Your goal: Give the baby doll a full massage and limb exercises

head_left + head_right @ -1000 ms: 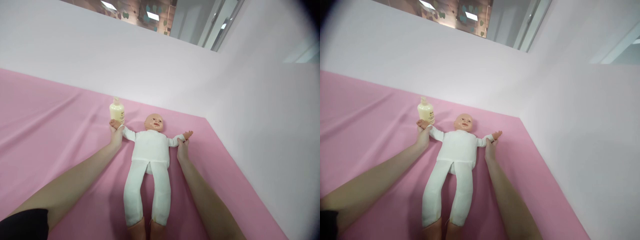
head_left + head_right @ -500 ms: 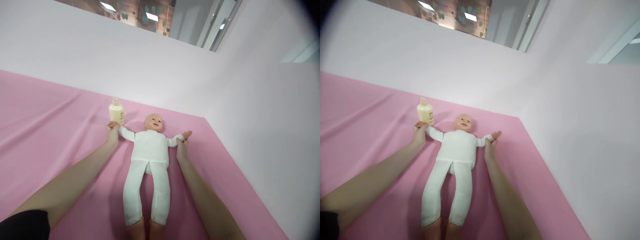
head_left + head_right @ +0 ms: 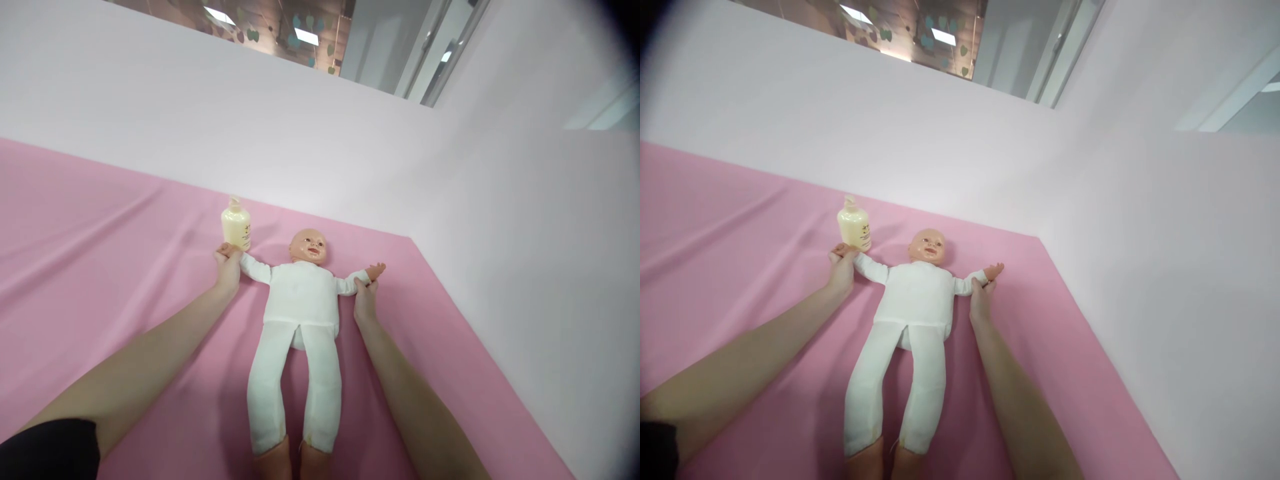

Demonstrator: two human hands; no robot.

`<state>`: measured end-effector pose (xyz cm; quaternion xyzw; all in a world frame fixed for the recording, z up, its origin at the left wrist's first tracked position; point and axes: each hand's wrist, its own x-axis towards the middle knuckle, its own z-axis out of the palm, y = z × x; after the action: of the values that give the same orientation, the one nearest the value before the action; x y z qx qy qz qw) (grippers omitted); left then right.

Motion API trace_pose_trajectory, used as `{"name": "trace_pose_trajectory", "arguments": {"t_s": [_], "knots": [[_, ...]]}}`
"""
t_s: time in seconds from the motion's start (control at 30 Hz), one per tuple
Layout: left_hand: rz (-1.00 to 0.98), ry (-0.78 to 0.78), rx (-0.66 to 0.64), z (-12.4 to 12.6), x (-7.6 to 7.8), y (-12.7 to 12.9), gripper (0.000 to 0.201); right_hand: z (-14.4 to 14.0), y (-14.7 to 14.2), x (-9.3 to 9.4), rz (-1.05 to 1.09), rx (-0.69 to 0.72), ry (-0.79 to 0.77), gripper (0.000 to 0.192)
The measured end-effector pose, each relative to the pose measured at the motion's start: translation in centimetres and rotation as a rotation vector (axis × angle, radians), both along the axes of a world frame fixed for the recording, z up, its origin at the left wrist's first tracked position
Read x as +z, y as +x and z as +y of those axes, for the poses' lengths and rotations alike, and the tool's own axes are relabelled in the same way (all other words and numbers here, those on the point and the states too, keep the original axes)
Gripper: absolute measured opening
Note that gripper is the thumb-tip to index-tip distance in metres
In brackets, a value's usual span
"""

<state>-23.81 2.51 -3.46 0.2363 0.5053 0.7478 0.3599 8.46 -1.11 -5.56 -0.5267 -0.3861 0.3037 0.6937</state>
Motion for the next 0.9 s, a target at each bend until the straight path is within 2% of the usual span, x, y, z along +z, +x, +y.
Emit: {"name": "trace_pose_trajectory", "arguments": {"t_s": [0.13, 0.53, 0.8, 0.9], "knots": [[0.018, 0.013, -0.006, -0.1, 0.0, 0.1, 0.034, -0.3, -0.2, 0.6, 0.055, -0.007, -0.064, 0.068], [0.060, -0.025, -0.043, -0.6, 0.5, 0.5, 0.037, -0.5, -0.4, 1.0, 0.054, -0.015, -0.053, 0.069], [0.108, 0.015, -0.066, -0.8, 0.2, 0.8, 0.039, -0.4, -0.2, 0.6, -0.011, -0.001, -0.043, 0.069], [0.184, 0.077, -0.121, -1.2, 0.0, 1.2, 0.045, -0.7, -0.4, 0.9, -0.051, 0.014, -0.029, 0.068]]}}
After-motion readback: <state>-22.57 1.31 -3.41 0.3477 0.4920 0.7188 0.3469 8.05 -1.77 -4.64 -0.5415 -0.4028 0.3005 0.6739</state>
